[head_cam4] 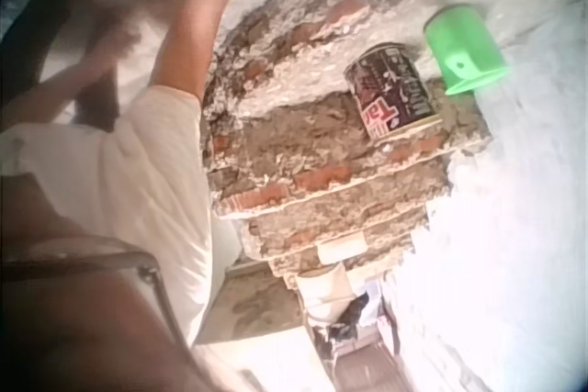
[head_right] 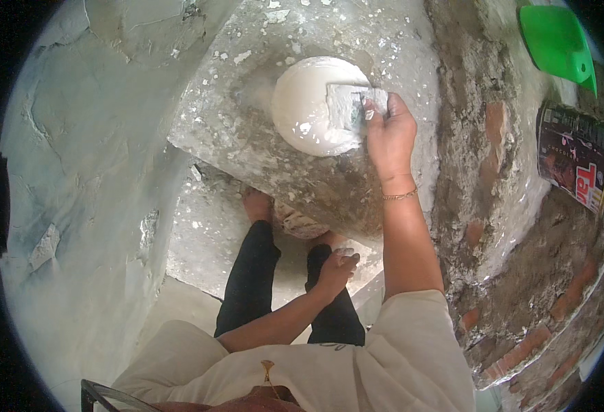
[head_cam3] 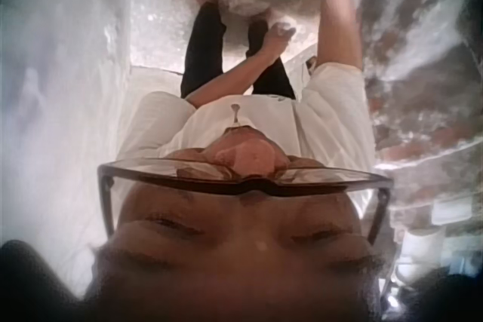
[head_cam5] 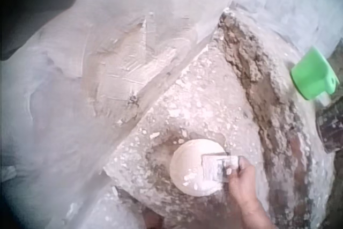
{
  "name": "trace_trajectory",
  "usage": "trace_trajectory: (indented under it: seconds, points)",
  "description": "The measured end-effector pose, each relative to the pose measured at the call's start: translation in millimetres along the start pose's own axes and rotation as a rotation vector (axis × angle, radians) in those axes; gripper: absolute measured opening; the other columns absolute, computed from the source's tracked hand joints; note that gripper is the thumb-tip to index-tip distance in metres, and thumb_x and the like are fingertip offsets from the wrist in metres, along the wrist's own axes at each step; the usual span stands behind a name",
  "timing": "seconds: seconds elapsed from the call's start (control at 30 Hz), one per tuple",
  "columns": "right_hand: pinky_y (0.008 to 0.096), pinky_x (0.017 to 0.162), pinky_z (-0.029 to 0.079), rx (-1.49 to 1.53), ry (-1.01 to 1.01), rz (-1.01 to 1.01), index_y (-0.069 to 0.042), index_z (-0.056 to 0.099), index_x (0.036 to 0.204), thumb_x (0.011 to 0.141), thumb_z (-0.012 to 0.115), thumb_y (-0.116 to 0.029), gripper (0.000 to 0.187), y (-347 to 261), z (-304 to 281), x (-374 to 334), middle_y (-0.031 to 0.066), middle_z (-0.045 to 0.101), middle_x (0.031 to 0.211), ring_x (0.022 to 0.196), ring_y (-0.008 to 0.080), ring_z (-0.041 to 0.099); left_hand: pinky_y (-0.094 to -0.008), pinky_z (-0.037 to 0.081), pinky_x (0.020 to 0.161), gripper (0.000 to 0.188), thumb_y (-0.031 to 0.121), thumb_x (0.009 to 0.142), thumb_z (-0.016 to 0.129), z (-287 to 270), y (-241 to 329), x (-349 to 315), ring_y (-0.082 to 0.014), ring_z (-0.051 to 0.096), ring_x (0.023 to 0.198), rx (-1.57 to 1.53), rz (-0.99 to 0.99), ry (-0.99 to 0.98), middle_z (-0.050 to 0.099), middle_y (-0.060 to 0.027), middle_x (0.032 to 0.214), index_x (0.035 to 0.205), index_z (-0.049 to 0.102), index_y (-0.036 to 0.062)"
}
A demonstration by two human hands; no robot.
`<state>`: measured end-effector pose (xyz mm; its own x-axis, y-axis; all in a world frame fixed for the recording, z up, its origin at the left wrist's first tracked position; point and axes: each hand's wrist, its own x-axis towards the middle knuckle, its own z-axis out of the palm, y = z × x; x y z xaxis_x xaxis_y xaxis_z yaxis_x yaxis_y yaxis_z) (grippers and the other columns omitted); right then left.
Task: The person prepares a white filler paste by pouring water into a small bowl, adding powder from a container, and mixing it by hand with a putty knife before applying it to a wall.
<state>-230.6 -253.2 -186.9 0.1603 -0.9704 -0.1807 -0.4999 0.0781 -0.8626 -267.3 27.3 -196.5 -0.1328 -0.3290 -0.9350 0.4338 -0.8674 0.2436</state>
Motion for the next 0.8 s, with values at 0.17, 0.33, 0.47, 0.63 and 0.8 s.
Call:
trace_trajectory:
  seconds: [0.17, 0.33, 0.47, 0.63, 0.8]
  points:
    - [0.0279, 0.055, 0.047, -0.306, -0.103, -0.141, -0.005, 0.062, 0.094, 0.082, 0.058, -0.002, 0.013, -6, 32, -13, 0.0092, 0.064, 0.072, 0.060, 0.0108, 0.057, -0.0276, 0.047, 0.071, 0.050, 0.032, 0.084, 0.064, -1, -1, -1, -0.0143, 0.056, 0.080, 0.003, 0.012, 0.025, 0.060, -0.0093, 0.096, 0.117, 0.050, -0.0019]
    - [0.0327, 0.055, 0.046, -0.168, 0.023, -0.068, -0.003, 0.060, 0.089, 0.080, 0.061, -0.005, 0.009, 4, 14, 9, 0.0147, 0.061, 0.067, 0.054, 0.0217, 0.057, -0.0275, 0.047, 0.071, 0.049, 0.032, 0.085, 0.064, 1, -10, 7, -0.0144, 0.056, 0.081, 0.040, 0.046, 0.015, 0.060, -0.0090, 0.095, 0.116, 0.049, -0.0026]
    - [0.0383, 0.056, 0.046, -0.215, -0.015, -0.049, -0.002, 0.057, 0.084, 0.079, 0.063, -0.009, 0.010, -21, 25, 0, 0.0184, 0.059, 0.067, 0.057, 0.0330, 0.055, -0.0276, 0.047, 0.072, 0.049, 0.032, 0.085, 0.063, -3, -4, 0, -0.0142, 0.056, 0.081, -0.006, 0.031, 0.015, 0.060, -0.0097, 0.096, 0.117, 0.048, -0.0028]
    - [0.0422, 0.058, 0.047, -0.410, -0.049, -0.189, -0.003, 0.057, 0.088, 0.079, 0.063, -0.012, 0.014, -20, 46, 0, 0.0209, 0.060, 0.074, 0.068, 0.0385, 0.058, -0.0317, 0.047, 0.081, 0.048, 0.033, 0.086, 0.062, 0, 3, 0, -0.0240, 0.063, 0.090, 0.008, 0.059, 0.041, 0.065, -0.0171, 0.098, 0.112, 0.052, -0.0053]
    - [0.0358, 0.061, 0.048, -0.113, 0.047, 0.004, 0.001, 0.056, 0.091, 0.083, 0.058, -0.007, 0.011, -4, 5, 12, 0.0171, 0.060, 0.071, 0.064, 0.0228, 0.061, -0.0314, 0.047, 0.081, 0.047, 0.033, 0.086, 0.062, -2, 5, -1, -0.0237, 0.063, 0.089, 0.005, 0.028, 0.039, 0.065, -0.0166, 0.098, 0.113, 0.052, -0.0045]
